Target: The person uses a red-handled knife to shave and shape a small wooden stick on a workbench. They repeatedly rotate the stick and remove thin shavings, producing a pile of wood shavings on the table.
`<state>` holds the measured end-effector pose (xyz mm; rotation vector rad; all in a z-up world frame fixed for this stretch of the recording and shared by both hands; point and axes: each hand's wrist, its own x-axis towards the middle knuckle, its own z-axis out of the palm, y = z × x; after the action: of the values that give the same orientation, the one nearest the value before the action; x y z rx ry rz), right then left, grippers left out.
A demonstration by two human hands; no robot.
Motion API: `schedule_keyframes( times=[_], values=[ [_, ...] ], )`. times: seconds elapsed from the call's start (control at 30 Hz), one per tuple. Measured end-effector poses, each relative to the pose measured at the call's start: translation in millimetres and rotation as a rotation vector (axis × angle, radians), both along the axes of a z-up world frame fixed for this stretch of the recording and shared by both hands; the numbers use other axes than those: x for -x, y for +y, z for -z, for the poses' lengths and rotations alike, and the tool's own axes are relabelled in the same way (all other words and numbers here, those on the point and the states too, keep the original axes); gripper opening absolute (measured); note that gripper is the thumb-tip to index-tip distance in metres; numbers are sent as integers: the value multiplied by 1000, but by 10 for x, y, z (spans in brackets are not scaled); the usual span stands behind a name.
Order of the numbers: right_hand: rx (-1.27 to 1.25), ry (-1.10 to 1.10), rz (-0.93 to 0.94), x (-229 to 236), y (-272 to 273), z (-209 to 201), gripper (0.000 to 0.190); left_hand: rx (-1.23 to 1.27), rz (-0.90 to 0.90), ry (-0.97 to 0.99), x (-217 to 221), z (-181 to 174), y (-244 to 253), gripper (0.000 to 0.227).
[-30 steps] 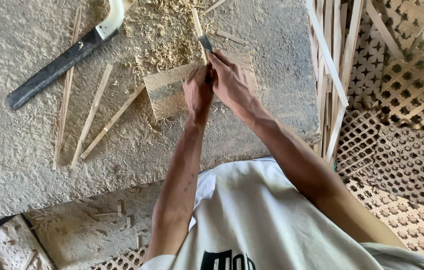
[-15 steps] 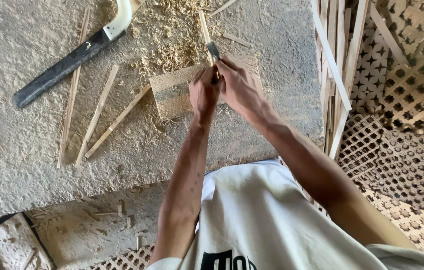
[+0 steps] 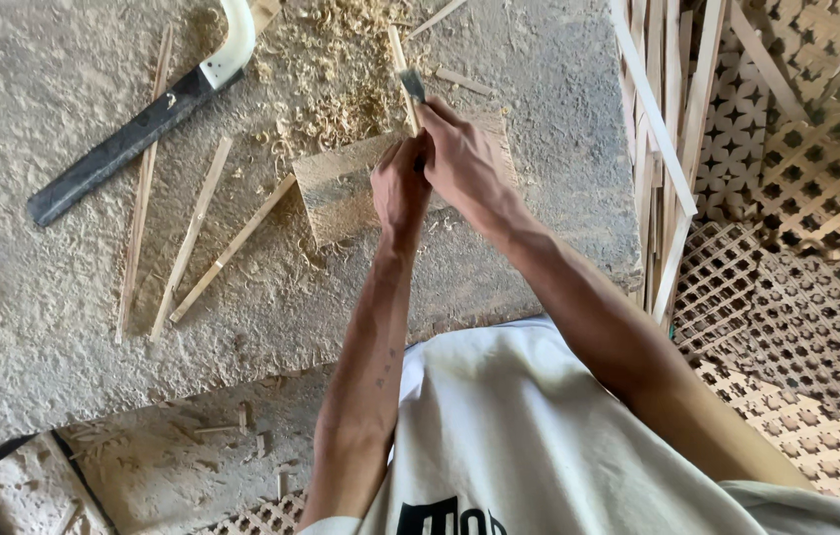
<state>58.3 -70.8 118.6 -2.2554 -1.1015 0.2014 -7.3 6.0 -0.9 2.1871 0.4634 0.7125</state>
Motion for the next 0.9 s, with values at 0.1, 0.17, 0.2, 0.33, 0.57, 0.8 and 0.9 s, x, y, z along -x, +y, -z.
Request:
schedule_keyframes(
  times=[0.1, 0.17, 0.2, 0.33, 0.57, 0.8, 0.9],
  values=[
    [20, 121, -30, 109, -157, -191, 37, -51, -26, 13, 5, -38, -12, 17],
    [-2, 55, -37, 97, -174, -39, 35, -71, -14, 7, -6, -24, 5, 19],
    [-22, -8, -48, 99, -190, 40, 34, -91, -5, 4, 2, -15, 3, 21],
    [33, 13, -9, -146, 57, 56, 29, -29, -11, 81, 17, 39, -16, 12],
    [117, 23, 21, -339, 212, 28, 31, -64, -89, 139, 5, 124, -46, 17],
    [244, 65, 56, 139, -185, -143, 35, -184, -248, -111, -30, -110, -100, 24],
    [258, 92, 53, 137, -161, -45, 40, -163, -257, -85, -60, 74, -84, 20]
  ],
)
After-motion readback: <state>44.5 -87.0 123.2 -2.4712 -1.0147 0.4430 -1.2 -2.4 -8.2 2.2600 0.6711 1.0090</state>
